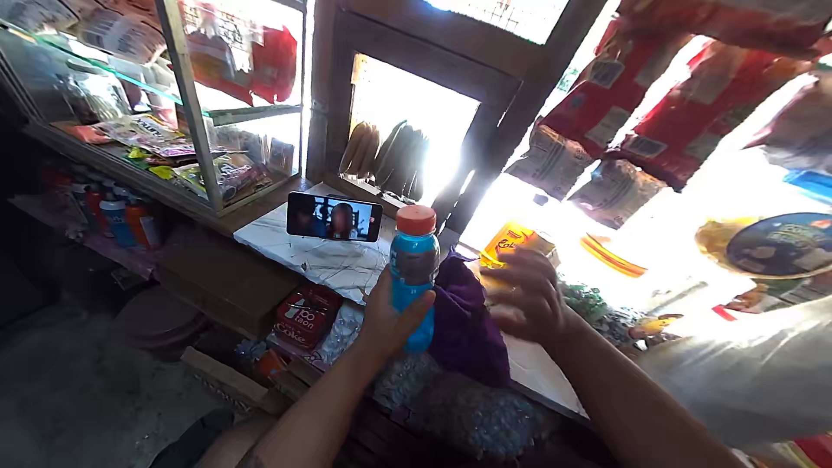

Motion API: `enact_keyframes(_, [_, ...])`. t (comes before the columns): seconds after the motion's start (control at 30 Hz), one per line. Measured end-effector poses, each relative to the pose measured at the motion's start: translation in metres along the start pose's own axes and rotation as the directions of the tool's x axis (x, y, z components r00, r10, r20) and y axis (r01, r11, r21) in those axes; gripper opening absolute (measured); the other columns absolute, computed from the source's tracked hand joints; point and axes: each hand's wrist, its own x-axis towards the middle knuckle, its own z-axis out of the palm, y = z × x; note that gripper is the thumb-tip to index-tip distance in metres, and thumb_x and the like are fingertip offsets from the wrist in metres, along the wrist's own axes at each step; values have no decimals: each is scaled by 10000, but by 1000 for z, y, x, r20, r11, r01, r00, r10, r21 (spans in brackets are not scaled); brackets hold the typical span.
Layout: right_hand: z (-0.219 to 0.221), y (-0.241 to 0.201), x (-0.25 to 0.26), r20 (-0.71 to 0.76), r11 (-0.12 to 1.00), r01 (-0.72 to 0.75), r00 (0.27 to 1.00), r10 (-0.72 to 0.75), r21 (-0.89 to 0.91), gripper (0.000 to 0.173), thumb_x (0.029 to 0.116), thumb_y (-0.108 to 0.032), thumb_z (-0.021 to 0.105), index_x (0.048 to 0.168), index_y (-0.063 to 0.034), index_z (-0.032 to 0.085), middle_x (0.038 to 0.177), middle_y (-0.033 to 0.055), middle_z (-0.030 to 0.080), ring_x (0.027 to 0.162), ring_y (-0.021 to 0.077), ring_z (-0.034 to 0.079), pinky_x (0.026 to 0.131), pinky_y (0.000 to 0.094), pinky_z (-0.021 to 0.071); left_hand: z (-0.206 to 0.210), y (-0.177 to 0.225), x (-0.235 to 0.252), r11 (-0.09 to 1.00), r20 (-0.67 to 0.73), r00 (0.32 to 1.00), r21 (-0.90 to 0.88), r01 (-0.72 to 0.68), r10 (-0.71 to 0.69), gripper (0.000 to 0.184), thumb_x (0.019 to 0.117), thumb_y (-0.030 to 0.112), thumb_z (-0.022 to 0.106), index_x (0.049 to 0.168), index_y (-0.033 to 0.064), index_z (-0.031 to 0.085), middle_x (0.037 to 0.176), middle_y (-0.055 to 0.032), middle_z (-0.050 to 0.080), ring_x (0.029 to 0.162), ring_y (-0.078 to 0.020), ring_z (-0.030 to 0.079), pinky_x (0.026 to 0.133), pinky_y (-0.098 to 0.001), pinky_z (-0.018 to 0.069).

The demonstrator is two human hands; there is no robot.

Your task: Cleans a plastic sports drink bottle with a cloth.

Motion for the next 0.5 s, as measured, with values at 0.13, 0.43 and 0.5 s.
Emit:
enact_keyframes(0.13, [26, 32, -12, 461, 843, -465, 831, 310, 271, 641, 1000, -578, 499, 1378, -62, 535, 1437, 129, 565, 1359, 240, 518, 1101, 478, 457, -15, 13, -5, 968, 91, 977, -146, 204, -192, 663, 943, 405, 644, 1342, -79, 430, 1059, -54, 701, 926, -129, 715, 845, -336, 620])
enact_keyframes(0.43, [31, 5, -23, 813, 723, -677, 495, 307, 140, 542, 844, -408, 795, 1285, -112, 687, 1495, 170, 511, 1417, 404, 421, 1117, 626, 369, -13, 19, -3, 840, 208, 884, -282, 464, -419, 546, 1018, 301, 485, 1425, -29, 329, 1039, -92, 687, 886, -187, 720, 803, -353, 627])
enact_keyframes(0.5, [33, 11, -26, 712, 767, -616, 619, 331, 179, 341, 912, -283, 731, 1146, -35, 713, 1258, 161, 670, 1208, 348, 614, 1005, 563, 491, -8, 16, -5, 817, 208, 867, -292, 497, -453, 555, 1029, 315, 443, 1455, -14, 306, 1042, -98, 688, 886, -189, 717, 798, -345, 623])
